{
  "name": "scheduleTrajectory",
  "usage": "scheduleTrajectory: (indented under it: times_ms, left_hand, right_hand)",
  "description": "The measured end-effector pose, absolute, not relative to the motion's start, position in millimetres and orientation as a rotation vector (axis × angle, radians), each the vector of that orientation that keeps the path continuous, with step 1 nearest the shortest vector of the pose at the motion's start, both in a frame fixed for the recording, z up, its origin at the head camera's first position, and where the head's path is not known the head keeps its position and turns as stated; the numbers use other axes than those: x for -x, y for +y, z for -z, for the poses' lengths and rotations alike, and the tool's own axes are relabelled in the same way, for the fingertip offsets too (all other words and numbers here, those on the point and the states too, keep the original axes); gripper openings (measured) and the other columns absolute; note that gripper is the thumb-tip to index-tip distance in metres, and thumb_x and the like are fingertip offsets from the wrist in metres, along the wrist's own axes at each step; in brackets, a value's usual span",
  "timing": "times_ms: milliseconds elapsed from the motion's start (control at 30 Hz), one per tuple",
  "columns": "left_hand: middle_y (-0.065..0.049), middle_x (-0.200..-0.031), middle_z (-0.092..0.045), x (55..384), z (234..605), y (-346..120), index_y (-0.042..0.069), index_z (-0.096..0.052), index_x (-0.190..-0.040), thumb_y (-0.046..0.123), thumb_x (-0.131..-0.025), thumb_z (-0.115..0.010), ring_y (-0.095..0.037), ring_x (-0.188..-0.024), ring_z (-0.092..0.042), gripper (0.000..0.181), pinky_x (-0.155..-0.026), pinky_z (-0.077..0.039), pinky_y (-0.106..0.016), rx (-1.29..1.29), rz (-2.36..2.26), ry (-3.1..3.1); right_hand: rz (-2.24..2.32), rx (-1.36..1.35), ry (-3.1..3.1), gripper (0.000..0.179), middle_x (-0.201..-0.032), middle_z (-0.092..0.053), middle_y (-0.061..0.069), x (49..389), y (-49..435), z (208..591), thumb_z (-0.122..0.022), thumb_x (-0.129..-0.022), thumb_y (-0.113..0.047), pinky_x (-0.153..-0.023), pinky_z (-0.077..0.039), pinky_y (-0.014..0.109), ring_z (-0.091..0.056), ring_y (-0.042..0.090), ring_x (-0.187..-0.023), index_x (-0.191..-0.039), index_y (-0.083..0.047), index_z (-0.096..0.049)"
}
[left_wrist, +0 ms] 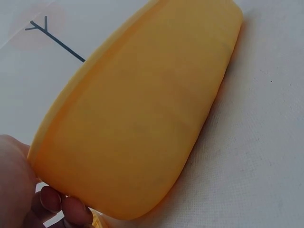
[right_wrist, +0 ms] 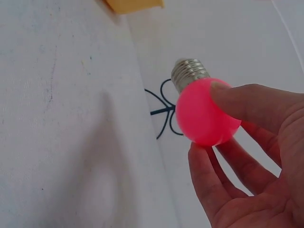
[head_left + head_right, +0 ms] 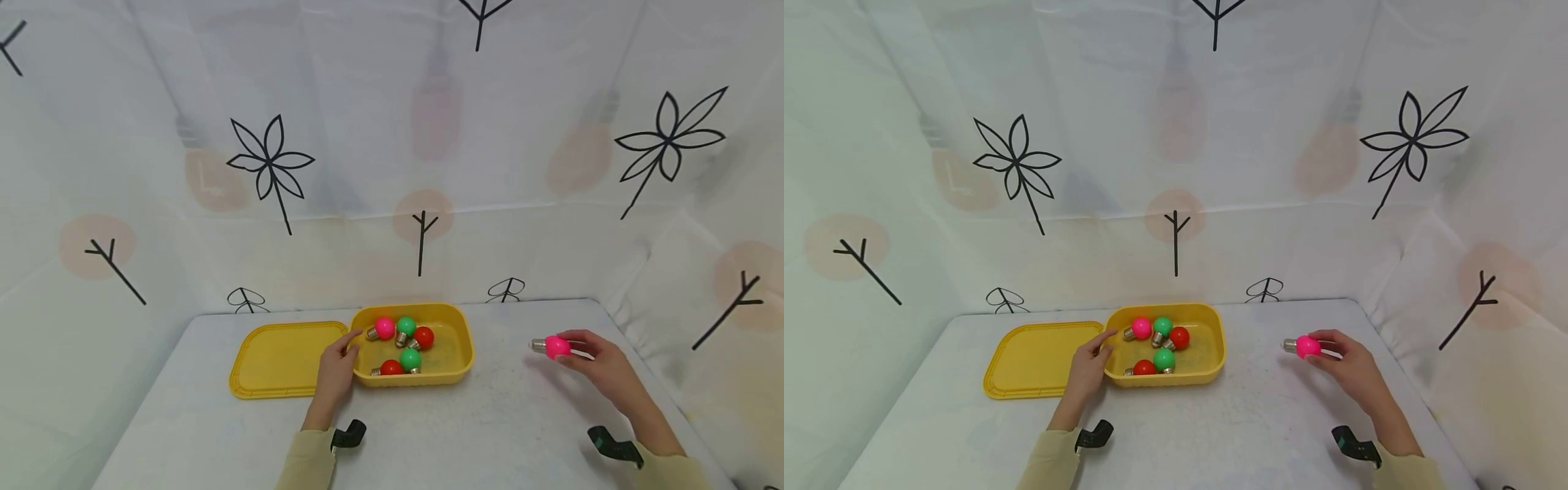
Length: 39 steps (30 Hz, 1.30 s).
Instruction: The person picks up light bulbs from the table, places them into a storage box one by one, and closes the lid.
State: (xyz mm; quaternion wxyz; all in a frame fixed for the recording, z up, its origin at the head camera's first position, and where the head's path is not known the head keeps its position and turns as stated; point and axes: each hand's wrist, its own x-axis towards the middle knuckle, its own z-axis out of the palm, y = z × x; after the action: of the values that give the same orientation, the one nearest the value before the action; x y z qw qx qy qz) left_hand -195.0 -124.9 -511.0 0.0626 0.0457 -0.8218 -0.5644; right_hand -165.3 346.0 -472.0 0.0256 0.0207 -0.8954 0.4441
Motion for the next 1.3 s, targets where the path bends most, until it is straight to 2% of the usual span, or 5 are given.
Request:
scheduleTrajectory:
  times_ms: [133,500,667,900,1300]
  left_hand:
    - [-0.012,-0.141,-0.055,194.6,511.3,-124.6,0.015,-0.067,-0.130,0.012,-0.101,-0.057,-0.028,-0.127,-0.050,0.031,-0.105,-0.040,-0.048,-0.125,1.696,-2.480]
    - [-0.011,-0.135,-0.059,195.4,511.9,-125.1,0.015,-0.069,-0.128,0.010,-0.101,-0.057,-0.024,-0.105,-0.052,0.030,-0.094,-0.046,-0.042,-0.122,1.653,-2.490]
    - [-0.012,-0.136,-0.058,195.3,511.6,-125.2,0.014,-0.069,-0.128,0.010,-0.100,-0.058,-0.025,-0.110,-0.053,0.031,-0.100,-0.045,-0.044,-0.121,1.648,-2.488]
    - [-0.012,-0.136,-0.058,195.2,511.8,-124.8,0.014,-0.069,-0.129,0.010,-0.100,-0.058,-0.025,-0.108,-0.053,0.031,-0.099,-0.045,-0.045,-0.128,1.649,-2.491]
    - [-0.011,-0.139,-0.057,195.1,510.4,-123.5,0.015,-0.068,-0.130,0.011,-0.100,-0.058,-0.026,-0.113,-0.053,0.032,-0.102,-0.044,-0.046,-0.142,1.660,-2.493]
  right_hand:
    - [-1.371,-0.091,-2.758,0.049,-0.129,-0.057,0.023,166.9,342.7,470.8,-0.073,-0.092,-0.028,-0.075,-0.052,0.022,-0.053,0.043,-0.117,-0.130,-0.001,-0.057]
    - [-1.406,-0.139,-2.760,0.050,-0.128,-0.058,0.023,167.0,327.7,469.8,-0.076,-0.089,-0.027,-0.075,-0.053,0.023,-0.056,0.043,-0.114,-0.129,-0.003,-0.057]
    - [-1.410,-0.159,-2.755,0.049,-0.127,-0.058,0.022,165.6,320.0,465.7,-0.077,-0.089,-0.024,-0.076,-0.053,0.022,-0.058,0.043,-0.113,-0.128,-0.003,-0.058]
    - [-1.423,-0.258,-2.714,0.047,-0.125,-0.060,0.018,165.8,311.1,458.1,-0.078,-0.088,-0.018,-0.079,-0.052,0.018,-0.059,0.033,-0.112,-0.128,-0.003,-0.059]
    - [-1.444,-0.297,-2.712,0.045,-0.124,-0.059,0.019,166.1,294.7,453.0,-0.077,-0.087,-0.013,-0.082,-0.052,0.020,-0.057,0.038,-0.113,-0.127,-0.001,-0.059]
